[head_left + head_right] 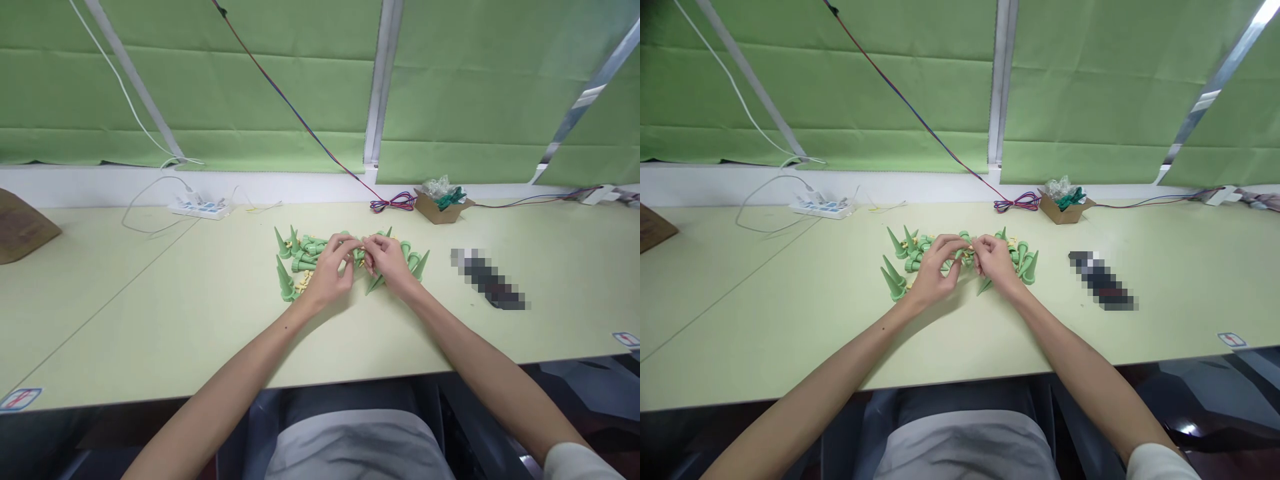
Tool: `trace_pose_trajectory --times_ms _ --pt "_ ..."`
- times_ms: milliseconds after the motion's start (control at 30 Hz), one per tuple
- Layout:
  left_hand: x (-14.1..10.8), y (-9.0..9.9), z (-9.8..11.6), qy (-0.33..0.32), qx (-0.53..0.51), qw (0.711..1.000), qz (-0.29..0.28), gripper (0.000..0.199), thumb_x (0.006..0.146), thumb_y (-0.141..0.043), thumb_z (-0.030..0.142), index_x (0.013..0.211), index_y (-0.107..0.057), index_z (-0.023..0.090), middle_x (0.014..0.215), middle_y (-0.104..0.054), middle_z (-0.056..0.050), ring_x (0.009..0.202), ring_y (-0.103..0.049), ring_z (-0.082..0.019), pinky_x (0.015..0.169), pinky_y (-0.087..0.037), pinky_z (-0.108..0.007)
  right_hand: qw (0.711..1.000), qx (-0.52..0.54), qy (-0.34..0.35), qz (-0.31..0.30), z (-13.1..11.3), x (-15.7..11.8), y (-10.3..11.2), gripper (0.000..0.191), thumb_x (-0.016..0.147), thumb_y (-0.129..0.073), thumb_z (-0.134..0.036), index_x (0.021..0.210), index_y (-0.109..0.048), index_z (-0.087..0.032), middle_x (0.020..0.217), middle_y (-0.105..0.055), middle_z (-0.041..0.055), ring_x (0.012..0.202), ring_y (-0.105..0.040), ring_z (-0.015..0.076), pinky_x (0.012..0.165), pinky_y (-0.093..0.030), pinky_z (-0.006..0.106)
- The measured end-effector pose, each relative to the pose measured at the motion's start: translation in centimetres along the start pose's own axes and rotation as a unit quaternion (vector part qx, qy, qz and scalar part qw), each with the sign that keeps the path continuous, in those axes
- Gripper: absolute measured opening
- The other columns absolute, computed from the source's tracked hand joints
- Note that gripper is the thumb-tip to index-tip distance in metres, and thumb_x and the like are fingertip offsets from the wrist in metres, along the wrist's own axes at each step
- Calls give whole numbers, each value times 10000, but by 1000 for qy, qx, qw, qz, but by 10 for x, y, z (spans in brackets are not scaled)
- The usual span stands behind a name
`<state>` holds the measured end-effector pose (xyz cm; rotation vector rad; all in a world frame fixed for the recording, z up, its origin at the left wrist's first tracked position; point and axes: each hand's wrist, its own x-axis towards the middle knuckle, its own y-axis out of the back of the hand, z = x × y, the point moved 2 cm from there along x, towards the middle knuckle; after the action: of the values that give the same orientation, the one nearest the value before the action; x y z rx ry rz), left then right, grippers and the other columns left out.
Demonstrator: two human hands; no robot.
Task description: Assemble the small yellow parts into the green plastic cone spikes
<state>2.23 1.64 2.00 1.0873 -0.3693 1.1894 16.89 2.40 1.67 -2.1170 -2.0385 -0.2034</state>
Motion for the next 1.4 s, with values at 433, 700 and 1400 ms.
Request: trace_pose_trajectory --times_ms 433,700,1400 --pt "5 0 -6 207 -163 962 70 195 914 -537 375 863 -476 197 807 -549 -7 699 -556 -112 614 -481 -231 998 14 50 24 -1 -1 -2 385 809 -646 -551 693 -508 -210 487 -471 -67 333 -413 83 319 -291 232" --pt "7 -5 -8 299 -241 921 -59 532 892 -438 632 668 -528 158 659 -538 -34 611 -557 -144 508 -473 -264 996 -21 84 9 -5 -4 -3 385 840 -611 -551 691 -504 -213 486 -459 -60 342 -417 90 337 -306 249" --pt "2 -1 -8 270 -124 948 -114 453 898 -461 582 744 -553 166 651 -593 -16 560 -547 -138 567 -443 -277 997 -41 58 4 -1 -2 -1 390 833 -606 -546 676 -485 -210 488 -393 -68 395 -319 82 383 -243 252"
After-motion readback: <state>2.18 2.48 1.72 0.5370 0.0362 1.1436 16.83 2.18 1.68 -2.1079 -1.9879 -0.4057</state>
